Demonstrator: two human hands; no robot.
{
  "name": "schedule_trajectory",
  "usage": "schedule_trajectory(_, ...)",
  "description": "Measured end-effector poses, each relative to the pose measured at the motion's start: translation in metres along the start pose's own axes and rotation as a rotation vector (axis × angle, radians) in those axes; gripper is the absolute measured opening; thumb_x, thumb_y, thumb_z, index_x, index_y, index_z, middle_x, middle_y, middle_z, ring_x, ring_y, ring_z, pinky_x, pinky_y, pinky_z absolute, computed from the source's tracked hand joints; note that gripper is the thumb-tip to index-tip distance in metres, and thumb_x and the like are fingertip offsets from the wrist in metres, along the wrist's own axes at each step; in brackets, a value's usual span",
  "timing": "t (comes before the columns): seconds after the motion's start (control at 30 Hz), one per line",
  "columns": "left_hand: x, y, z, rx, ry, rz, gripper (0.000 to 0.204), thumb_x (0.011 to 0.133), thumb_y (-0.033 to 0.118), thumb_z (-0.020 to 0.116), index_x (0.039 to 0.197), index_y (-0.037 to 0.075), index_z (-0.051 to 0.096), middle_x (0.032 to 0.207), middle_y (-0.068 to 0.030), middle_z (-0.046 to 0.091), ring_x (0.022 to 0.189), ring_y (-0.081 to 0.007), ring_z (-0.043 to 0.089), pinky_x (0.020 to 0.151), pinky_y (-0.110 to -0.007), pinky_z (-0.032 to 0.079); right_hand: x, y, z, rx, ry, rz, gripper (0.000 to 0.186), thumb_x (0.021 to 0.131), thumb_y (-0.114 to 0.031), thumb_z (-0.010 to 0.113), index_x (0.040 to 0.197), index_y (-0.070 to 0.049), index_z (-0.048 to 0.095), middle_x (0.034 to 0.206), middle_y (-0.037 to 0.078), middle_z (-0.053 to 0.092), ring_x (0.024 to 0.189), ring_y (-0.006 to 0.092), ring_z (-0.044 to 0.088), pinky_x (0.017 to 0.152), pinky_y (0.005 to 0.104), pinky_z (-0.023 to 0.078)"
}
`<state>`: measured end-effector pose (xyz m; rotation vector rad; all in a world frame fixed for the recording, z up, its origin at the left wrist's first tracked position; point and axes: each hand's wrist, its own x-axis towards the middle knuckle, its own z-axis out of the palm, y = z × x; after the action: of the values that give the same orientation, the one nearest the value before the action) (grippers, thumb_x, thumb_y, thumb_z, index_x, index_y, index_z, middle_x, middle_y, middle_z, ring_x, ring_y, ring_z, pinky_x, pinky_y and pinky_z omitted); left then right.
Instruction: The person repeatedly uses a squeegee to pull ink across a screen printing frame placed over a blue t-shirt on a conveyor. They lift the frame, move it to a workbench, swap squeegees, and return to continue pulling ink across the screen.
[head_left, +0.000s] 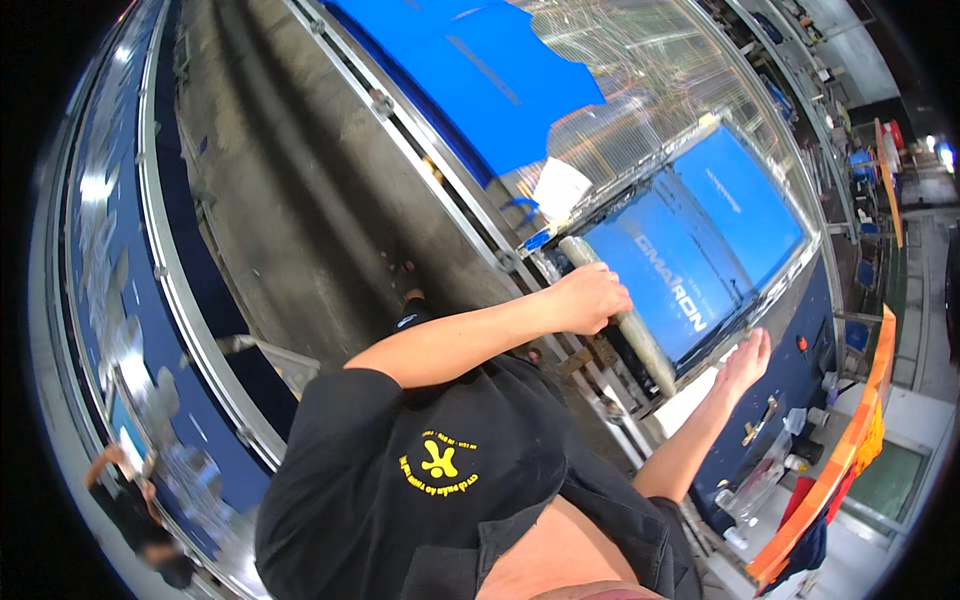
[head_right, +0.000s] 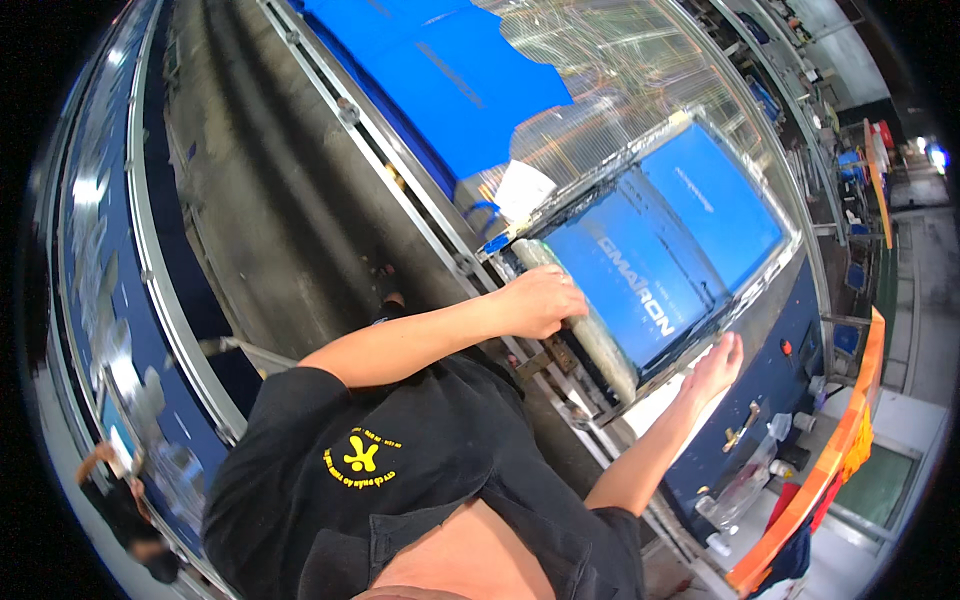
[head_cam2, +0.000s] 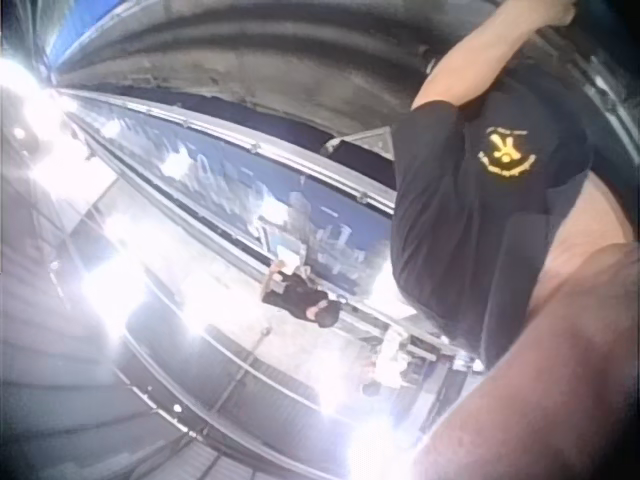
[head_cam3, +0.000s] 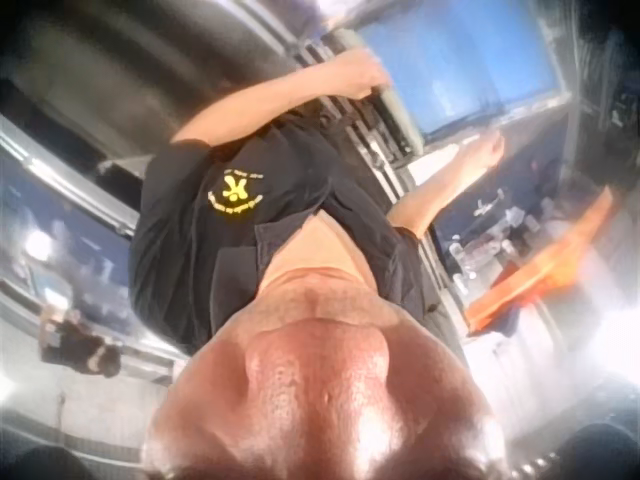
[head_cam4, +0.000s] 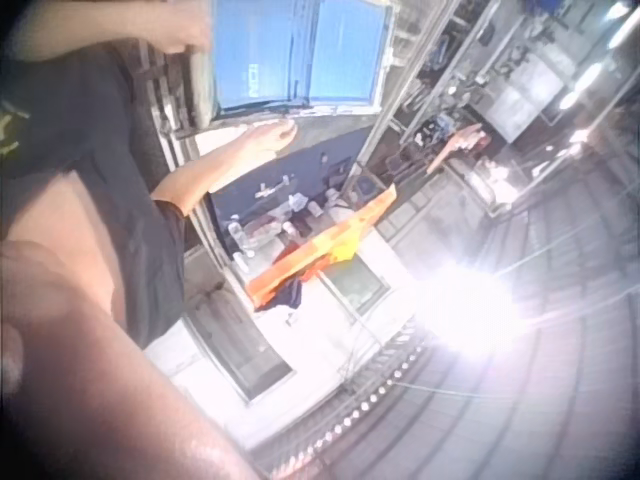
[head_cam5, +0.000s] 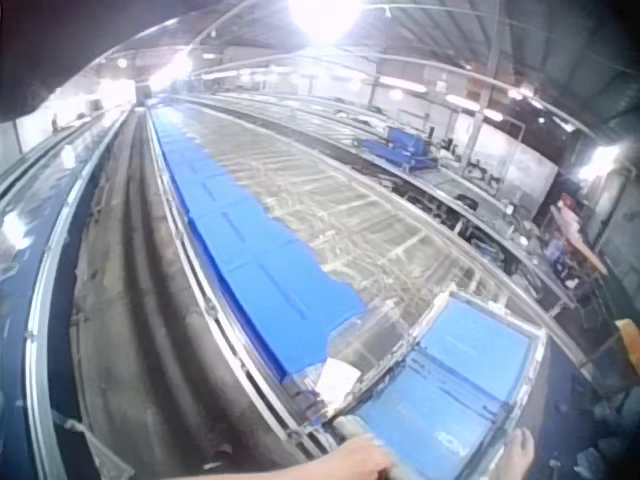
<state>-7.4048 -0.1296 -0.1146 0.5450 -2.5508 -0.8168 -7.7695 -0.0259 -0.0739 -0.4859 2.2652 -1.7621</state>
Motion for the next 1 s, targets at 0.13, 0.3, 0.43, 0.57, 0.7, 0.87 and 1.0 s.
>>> schedule_trajectory(0.13, -0.038, -0.085, -0.096, 0.022, -0.007, -0.068, 0.04, 0.075, 0.005, 0.07, 0.114, 0.012, 0.075, 0.115, -0.0046, 0.075, 0.115, -0.0272, 0.067, 0.101, -0.044, 0.048, -0.048, -0.056, 0.122, 0.03, -0.069, -0.052, 0.043, 0.099, -0.028, 0.074, 0.135, -0.006, 0.064, 0.073, -0.005, 0.05, 0.052, 0.0029, 0.036, 0.045, 0.0233, 0.025)
schedule_trajectory(0.3, -0.067, -0.177, -0.184, 0.044, -0.014, -0.124, 0.042, 0.074, 0.003, 0.069, 0.115, 0.011, 0.075, 0.12, -0.0077, 0.075, 0.12, -0.0283, 0.066, 0.106, -0.046, 0.048, -0.077, -0.047, 0.261, -0.041, -0.011, -0.198, 0.042, 0.098, -0.026, 0.076, 0.131, -0.002, 0.068, 0.092, 0.005, 0.067, 0.069, 0.0118, 0.053, 0.062, 0.0291, 0.044)
schedule_trajectory(0.43, -0.07, -0.247, -0.224, 0.127, -0.034, -0.083, 0.042, 0.072, 0.007, 0.075, 0.114, 0.012, 0.076, 0.112, -0.0086, 0.078, 0.111, -0.031, 0.07, 0.099, -0.047, 0.053, -0.096, -0.013, 0.35, -0.304, 0.098, -0.309, 0.04, 0.097, -0.035, 0.072, 0.126, -0.006, 0.072, 0.121, 0.019, 0.073, 0.107, 0.0322, 0.07, 0.098, 0.041, 0.052)
schedule_trajectory(0.57, -0.074, -0.303, -0.275, 0.209, -0.17, -0.079, 0.041, 0.074, 0.011, 0.074, 0.115, 0.013, 0.077, 0.112, -0.0089, 0.078, 0.112, -0.0315, 0.069, 0.099, -0.046, 0.052, -0.128, 0.013, 0.428, -0.256, 0.105, -0.047, 0.033, 0.095, -0.034, 0.07, 0.117, -0.01, 0.075, 0.104, 0.018, 0.077, 0.094, 0.0308, 0.072, 0.088, 0.0415, 0.054)
schedule_trajectory(0.7, -0.06, -0.337, -0.315, 0.168, -0.31, -0.122, 0.04, 0.074, 0.011, 0.08, 0.114, 0.012, 0.078, 0.111, -0.0101, 0.078, 0.109, -0.0324, 0.07, 0.096, -0.046, 0.053, -0.145, 0.02, 0.475, -0.15, 0.068, 0.043, 0.035, 0.093, -0.032, 0.071, 0.121, -0.01, 0.073, 0.094, 0.015, 0.076, 0.081, 0.0276, 0.071, 0.079, 0.0418, 0.054)
schedule_trajectory(0.87, -0.036, -0.357, -0.333, 0.228, -0.423, -0.164, 0.038, 0.077, 0.018, 0.085, 0.114, 0.012, 0.078, 0.104, -0.0105, 0.077, 0.101, -0.0347, 0.07, 0.091, -0.045, 0.054, -0.153, 0.018, 0.503, -0.135, 0.052, 0.092, 0.038, 0.093, -0.032, 0.071, 0.124, -0.011, 0.07, 0.097, 0.015, 0.077, 0.088, 0.0288, 0.074, 0.084, 0.0413, 0.056)
schedule_trajectory(1.0, -0.008, -0.382, -0.332, 0.213, -0.534, -0.107, 0.032, 0.084, 0.027, 0.082, 0.112, 0.013, 0.077, 0.099, -0.0101, 0.076, 0.099, -0.0338, 0.07, 0.087, -0.047, 0.054, -0.152, 0.028, 0.513, -0.244, 0.069, 0.097, 0.042, 0.092, -0.035, 0.072, 0.128, -0.012, 0.069, 0.106, 0.016, 0.078, 0.096, 0.031, 0.074, 0.089, 0.0415, 0.056)
